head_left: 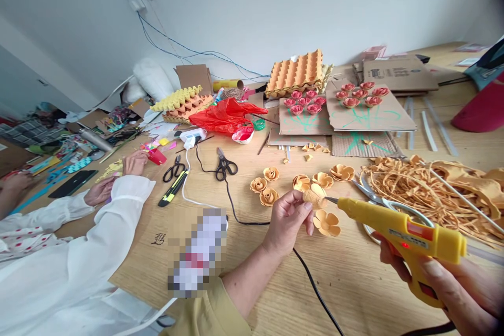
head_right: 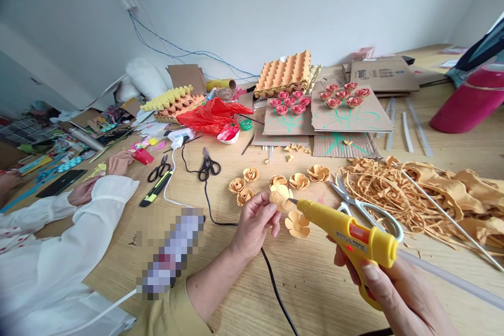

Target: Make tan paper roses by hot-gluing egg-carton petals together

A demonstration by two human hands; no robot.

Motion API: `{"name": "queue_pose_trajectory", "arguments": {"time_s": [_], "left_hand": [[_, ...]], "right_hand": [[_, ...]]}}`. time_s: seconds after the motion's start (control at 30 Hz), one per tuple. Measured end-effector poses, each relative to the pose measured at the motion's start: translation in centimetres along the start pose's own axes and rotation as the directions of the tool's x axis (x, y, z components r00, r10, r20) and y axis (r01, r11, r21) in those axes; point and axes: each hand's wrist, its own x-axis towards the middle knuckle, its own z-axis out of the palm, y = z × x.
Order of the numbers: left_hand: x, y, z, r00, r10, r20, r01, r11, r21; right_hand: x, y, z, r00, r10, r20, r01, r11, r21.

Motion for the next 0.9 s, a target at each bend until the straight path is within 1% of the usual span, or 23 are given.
{"name": "queue_pose_trajectory", "arguments": {"time_s": [0.1,0.2,0.33,0.47,0.57,0.77,0.9], "left_hand": [[0.0,0.3,0.1,1.000,-0.015,-0.014,0.014,0.999,-0.045],[0.1,0.5,0.2,0.998,-0.048,-0.042,0.044,0.995,-0.094],[0.0,0.7,0.4,0.995,-0.079,-0.052,0.073,0.992,-0.106],[-0.1,0.8,0.5,0.993,-0.098,-0.068,0.090,0.990,-0.112],[-0.1,0.9,0.5,0.992,-0.099,-0.074,0.091,0.991,-0.101],[-0.1,0.8,0.4,0.996,-0.084,-0.028,0.084,0.996,-0.032],[0.0,0.9,0.3,0.994,-0.085,-0.064,0.079,0.993,-0.082]], "right_hand": [[-0.1,0.6,-0.3,0.995,0.069,0.078,-0.065,0.996,-0.058],[-0.2,1.1,-0.5,0.991,0.085,0.107,-0.077,0.995,-0.070],[-0.4,1.4,-0.6,0.984,0.120,0.133,-0.115,0.992,-0.044],[-0.5,1.9,-0.7,0.981,0.151,0.119,-0.148,0.988,-0.034],[-0.5,2.1,-0.8,0.983,0.143,0.112,-0.140,0.990,-0.036],[-0.4,1.7,-0.6,0.986,0.084,0.144,-0.074,0.995,-0.068],[-0.4,1.5,-0.6,0.987,0.085,0.139,-0.074,0.994,-0.077]]}}
